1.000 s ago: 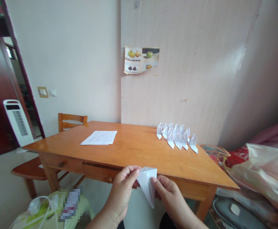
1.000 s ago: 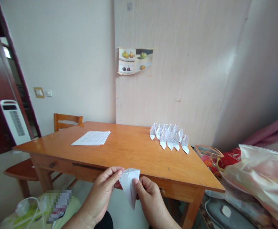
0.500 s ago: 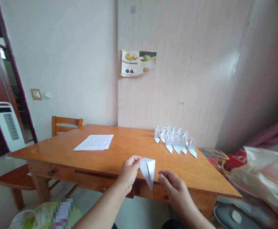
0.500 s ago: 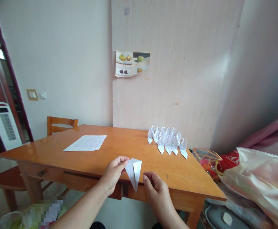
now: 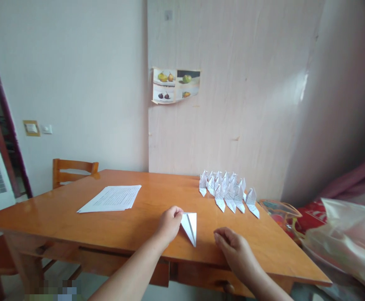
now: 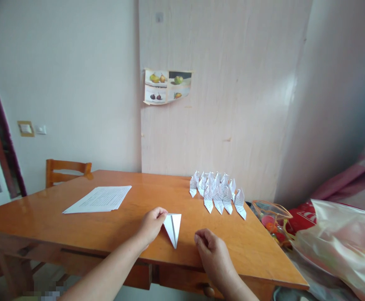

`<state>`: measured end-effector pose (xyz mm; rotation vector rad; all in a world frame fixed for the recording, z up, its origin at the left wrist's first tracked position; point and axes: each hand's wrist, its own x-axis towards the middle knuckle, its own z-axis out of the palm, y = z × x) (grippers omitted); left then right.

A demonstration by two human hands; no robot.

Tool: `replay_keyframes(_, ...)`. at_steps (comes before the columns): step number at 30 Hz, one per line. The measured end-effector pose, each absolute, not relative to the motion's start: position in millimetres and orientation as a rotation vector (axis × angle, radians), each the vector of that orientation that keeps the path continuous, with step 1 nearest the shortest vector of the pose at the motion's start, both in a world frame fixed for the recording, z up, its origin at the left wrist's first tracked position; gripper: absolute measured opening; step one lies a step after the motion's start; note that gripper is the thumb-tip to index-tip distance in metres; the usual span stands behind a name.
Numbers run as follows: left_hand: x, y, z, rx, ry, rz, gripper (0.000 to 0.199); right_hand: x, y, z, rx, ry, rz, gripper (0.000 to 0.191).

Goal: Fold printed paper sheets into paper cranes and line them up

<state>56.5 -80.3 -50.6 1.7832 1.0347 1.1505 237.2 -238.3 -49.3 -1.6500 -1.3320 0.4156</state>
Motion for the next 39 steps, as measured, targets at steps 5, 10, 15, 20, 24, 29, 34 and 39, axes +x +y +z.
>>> replay_keyframes(5, 57.4, -71.1, -53.5, 1.939, 1.078, 1.164, 0.014, 249.4, -223.2, -49.1, -1.657, -1.347, 0.464, 0.030)
replay_keyframes(10, 59.9, -61.2, -53.1, 2.023, 1.071, 1.211, 0.012, 264.3, -201.6, -42.6, -1.658, -1.337, 0.484, 0.027)
replay_keyframes(15, 75.3, -42.9, -37.8, 2.035, 1.048, 1.297, 0.013, 277.8, -168.5, -24.6, -1.681, -1.306, 0.469, 0.024)
replay_keyframes(20, 112.2, -36.6, -13.1, 2.035, 0.992, 1.419, 0.021, 282.9, -130.6, -4.7, -1.679, -1.312, 0.426, 0.024)
replay_keyframes(24, 138.2, -47.4, -9.9, 2.127, 0.916, 1.464, 0.022, 284.6, -104.3, -6.7, -1.677, -1.324, 0.322, 0.025)
replay_keyframes(29, 154.0, -43.2, -18.5, 2.291, 0.837, 1.379, 0.016, 286.1, -91.5, -25.7, -1.659, -1.336, 0.204, 0.028)
replay_keyframes(34, 175.6, -19.2, -11.7, 2.235, 0.900, 1.397, 0.016, 306.4, -90.7, -32.2, -1.705, -1.236, 0.125, 0.029)
replay_keyframes(39, 200.6, -14.3, -15.3, 2.099, 0.865, 1.423, 0.018, 338.4, -90.8, -31.5, -1.776, -1.045, 0.023, 0.033)
